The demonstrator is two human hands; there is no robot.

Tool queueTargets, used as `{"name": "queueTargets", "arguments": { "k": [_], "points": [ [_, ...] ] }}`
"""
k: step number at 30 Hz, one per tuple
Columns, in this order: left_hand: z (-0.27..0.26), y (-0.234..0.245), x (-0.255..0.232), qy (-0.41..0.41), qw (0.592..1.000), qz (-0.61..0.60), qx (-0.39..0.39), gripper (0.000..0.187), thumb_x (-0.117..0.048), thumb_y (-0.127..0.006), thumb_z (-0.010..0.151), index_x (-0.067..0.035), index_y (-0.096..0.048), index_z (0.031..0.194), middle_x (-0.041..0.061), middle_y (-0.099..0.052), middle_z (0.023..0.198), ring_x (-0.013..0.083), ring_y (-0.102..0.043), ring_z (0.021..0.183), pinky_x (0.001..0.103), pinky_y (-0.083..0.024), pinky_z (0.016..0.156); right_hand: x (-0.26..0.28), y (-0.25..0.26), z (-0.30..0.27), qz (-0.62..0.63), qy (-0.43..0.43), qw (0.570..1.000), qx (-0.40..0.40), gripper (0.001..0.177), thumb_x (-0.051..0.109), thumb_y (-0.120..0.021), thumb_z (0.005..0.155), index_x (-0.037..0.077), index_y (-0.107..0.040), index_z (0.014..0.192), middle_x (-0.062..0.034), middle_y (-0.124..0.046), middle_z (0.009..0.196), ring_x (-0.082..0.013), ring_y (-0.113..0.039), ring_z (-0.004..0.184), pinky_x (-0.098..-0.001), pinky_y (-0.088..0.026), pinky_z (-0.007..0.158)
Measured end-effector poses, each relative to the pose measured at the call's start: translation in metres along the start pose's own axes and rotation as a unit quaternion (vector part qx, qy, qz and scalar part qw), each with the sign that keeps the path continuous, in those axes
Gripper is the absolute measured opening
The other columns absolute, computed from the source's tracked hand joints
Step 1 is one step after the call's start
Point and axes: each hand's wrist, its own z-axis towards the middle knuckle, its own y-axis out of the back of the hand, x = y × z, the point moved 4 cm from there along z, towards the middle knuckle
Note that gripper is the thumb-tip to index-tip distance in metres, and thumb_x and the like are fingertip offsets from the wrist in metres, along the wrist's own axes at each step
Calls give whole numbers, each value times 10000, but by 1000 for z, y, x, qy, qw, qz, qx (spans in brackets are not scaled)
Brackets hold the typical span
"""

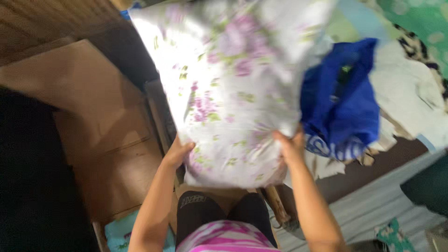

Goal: The person folds and places various clothing items and a pillow into a wooden drawer. They handle a pink cloth, a blue bag, a patterned cloth, a black bag, and a floral pillow, arranging them neatly inside the drawer.

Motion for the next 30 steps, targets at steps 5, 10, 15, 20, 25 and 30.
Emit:
{"name": "queueTargets", "arguments": {
  "k": [5,10,15,20,25,30],
  "points": [
    [-75,104,113,142,957,18,-251,731,-355,-733,884,28,-487,1456,161,-656,1325,262,-641,1163,394,-523,983,-100,-126,-33,-129,-83,984,93,584,350,-821,794,9,-594,1210,-163,-719,1044,-260,-679,900,-394,-547,781],
    [-124,146,190,238,916,96,-307,670,-362,-743,872,15,-543,1388,186,-705,1256,285,-685,1098,406,-562,927,-198,-167,-57,-238,-143,948,157,593,403,-793,812,-25,-616,1182,-221,-737,1042,-314,-718,957,-418,-539,834],
    [-102,153,210,109,949,40,-293,636,-274,-742,866,-1,-523,1397,169,-695,1261,269,-668,1116,388,-542,954,-236,-180,-38,-231,-74,958,150,708,404,-828,873,-94,-522,1273,-273,-658,1157,-353,-650,1072,-426,-498,899],
    [-58,165,187,107,942,89,-305,661,-305,-732,886,-39,-474,1432,135,-663,1293,244,-637,1148,376,-527,962,-226,-203,-9,-206,-111,962,140,555,392,-774,850,-31,-602,1166,-206,-713,1061,-282,-680,968,-388,-520,842],
    [-32,169,164,91,949,73,-292,681,-351,-735,902,-35,-474,1446,142,-660,1313,249,-639,1161,375,-529,971,-206,-211,10,-159,-118,972,126,493,360,-753,877,-19,-592,1149,-186,-710,996,-261,-661,864,-382,-526,758],
    [-7,182,174,125,926,205,-292,774,-376,-685,956,-51,-317,1555,212,-548,1432,332,-583,1254,425,-493,1022,-243,-217,24,-248,-116,954,125,640,378,-768,887,15,-494,1337,-200,-695,1036,-305,-671,932,-399,-518,821]
  ]
}}
